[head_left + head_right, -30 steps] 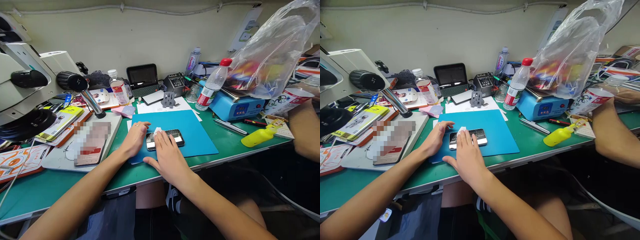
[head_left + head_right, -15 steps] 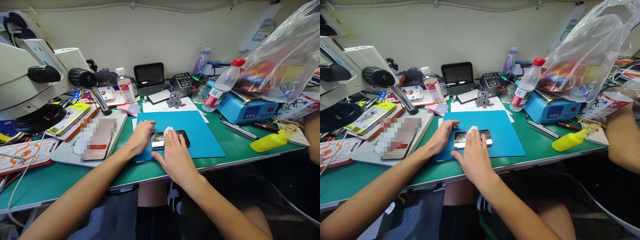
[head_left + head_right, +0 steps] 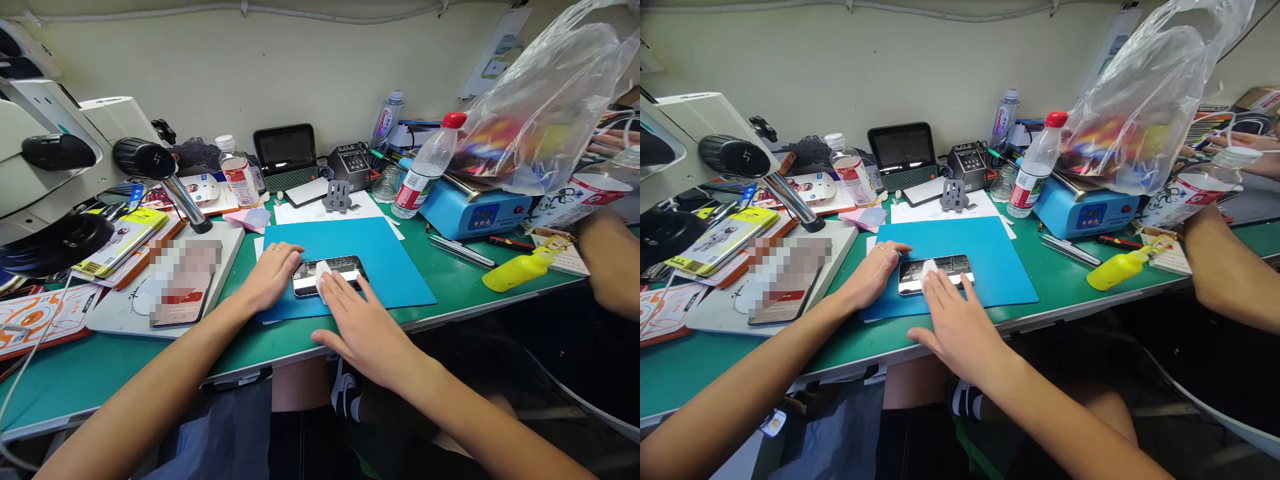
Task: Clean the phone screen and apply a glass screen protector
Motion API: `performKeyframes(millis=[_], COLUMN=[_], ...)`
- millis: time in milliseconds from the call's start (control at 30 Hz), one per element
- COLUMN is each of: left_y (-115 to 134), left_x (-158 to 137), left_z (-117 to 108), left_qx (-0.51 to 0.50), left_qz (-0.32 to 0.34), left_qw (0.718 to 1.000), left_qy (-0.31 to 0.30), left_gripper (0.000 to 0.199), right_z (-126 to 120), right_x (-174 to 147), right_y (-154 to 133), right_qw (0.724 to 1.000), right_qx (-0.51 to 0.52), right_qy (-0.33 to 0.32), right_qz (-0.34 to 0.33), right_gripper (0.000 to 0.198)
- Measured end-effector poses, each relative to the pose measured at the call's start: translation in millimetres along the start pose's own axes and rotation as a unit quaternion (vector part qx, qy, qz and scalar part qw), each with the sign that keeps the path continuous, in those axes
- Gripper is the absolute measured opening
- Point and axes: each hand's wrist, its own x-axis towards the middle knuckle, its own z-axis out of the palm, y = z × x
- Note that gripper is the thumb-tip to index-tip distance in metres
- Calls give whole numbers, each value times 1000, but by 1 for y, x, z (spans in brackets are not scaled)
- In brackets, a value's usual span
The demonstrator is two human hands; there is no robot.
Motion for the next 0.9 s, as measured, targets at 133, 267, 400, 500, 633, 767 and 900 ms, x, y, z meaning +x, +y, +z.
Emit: performKeyframes(millis=[133,267,400,500,633,767,900], left_y=[4,9,9,9,12,12,13], left_x=[0,-2,-4,-6,-5,-5,-6], left_z=[-4,-9,-12,-15,-18,-14,-10], left_qx=[37,80,128,151,163,116,57], left_qz=[12,62,107,100,71,69,82], left_qw=[999,991,980,978,977,987,995], left_qy=[-37,-91,-106,-108,-115,-83,-22], left_gripper=[57,66,72,69,64,57,57], right_z=[-1,2,2,-4,-12,-18,-22], right_x=[-15,-27,-37,-44,-47,-40,-21], right_y=[26,42,53,66,88,99,83], right_qw=[999,996,996,997,993,990,990], right_qx=[-28,-50,-42,-9,14,7,38], right_qy=[11,20,16,11,32,81,100], right_qz=[36,68,73,80,112,119,87], right_gripper=[75,76,74,72,74,71,69])
